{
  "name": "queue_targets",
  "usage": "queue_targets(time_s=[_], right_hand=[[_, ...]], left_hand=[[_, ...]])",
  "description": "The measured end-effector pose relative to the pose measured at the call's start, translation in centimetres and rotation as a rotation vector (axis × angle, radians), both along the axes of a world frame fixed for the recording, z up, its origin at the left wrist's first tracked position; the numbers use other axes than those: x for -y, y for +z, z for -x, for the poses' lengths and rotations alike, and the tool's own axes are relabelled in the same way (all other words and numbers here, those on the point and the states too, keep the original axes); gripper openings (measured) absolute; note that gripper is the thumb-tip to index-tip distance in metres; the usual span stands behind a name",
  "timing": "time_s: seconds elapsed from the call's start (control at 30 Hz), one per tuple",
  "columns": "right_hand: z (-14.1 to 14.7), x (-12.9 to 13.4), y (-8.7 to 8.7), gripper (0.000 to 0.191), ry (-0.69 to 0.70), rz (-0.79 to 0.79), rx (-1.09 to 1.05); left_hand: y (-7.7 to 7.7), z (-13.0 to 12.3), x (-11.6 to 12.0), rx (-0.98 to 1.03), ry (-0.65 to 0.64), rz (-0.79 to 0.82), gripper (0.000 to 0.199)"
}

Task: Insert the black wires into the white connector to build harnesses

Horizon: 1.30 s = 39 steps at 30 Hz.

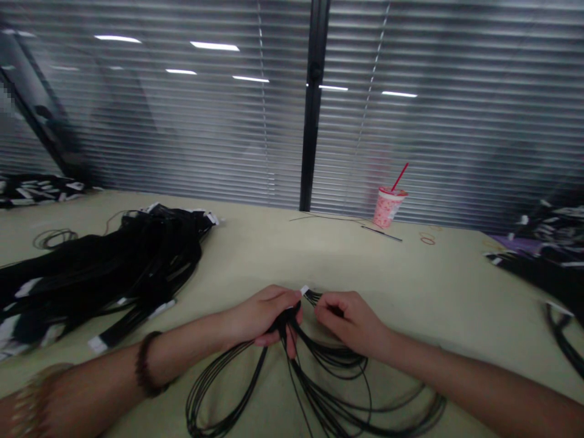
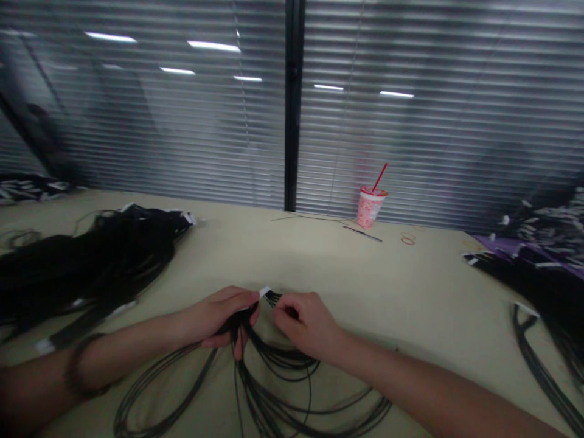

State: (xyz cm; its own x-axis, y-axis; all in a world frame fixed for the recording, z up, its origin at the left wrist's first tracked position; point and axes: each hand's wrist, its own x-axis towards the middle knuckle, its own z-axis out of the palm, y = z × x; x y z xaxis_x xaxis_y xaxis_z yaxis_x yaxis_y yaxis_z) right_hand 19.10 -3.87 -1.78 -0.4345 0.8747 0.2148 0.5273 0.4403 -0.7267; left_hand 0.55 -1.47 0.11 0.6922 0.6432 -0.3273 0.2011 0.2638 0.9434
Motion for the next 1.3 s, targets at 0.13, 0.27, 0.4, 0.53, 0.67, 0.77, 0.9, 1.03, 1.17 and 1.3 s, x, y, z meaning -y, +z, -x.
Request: queue_targets(time_s=[0.13, 0.27, 0.4, 0.53, 0.67, 0.77, 0.9, 1.03, 1.17, 1.3], right_hand=[[-0.03, -0.04, -0.08, 0.02, 0.009, -0.001, -0.006], [-0.07, -0.01, -0.11, 0.02, 0.012, -0.013, 0.003], [-0.05, 0.05, -0.02, 0.019, -0.007, -0.008, -0.002], [0.02, 0.05, 0.18, 0.019, -0.012, 0.02, -0.042], [0.09, -0.06, 0.24, 0.02, -0.026, 0.062, -0.074], [0.11, -0.23, 0.12, 0.021, -0.052, 0.113, -0.1], [0.07, -0.47, -0.23, 0.022, -0.085, 0.15, -0.127], [0.02, -0.6, -0.6, 0.021, -0.077, 0.133, -0.134], [0.06, -0.59, -0.67, 0.02, -0.083, 0.114, -0.116], [0.11, -0.56, -0.61, 0.02, -0.101, 0.089, -0.109]], left_hand=[[0.1, -0.02, 0.03, -0.011, 0.0, -0.007, 0.039], [-0.07, 0.03, 0.01, 0.001, -0.003, -0.017, 0.04], [-0.19, 0.08, -0.04, 0.018, -0.009, -0.016, 0.04], [-0.12, 0.05, -0.04, 0.028, -0.013, -0.001, 0.038], [-0.26, 0.04, -0.09, 0.036, -0.002, 0.008, 0.037], [-0.4, 0.05, -0.15, 0.035, 0.001, 0.02, 0.037], [-0.48, 0.07, -0.2, 0.033, 0.002, 0.028, 0.038], [-0.59, 0.11, -0.26, 0.045, -0.012, 0.015, 0.037], [-0.65, 0.13, -0.29, 0.04, -0.01, 0.018, 0.038], [-0.62, 0.11, -0.32, 0.025, -0.012, 0.024, 0.038]])
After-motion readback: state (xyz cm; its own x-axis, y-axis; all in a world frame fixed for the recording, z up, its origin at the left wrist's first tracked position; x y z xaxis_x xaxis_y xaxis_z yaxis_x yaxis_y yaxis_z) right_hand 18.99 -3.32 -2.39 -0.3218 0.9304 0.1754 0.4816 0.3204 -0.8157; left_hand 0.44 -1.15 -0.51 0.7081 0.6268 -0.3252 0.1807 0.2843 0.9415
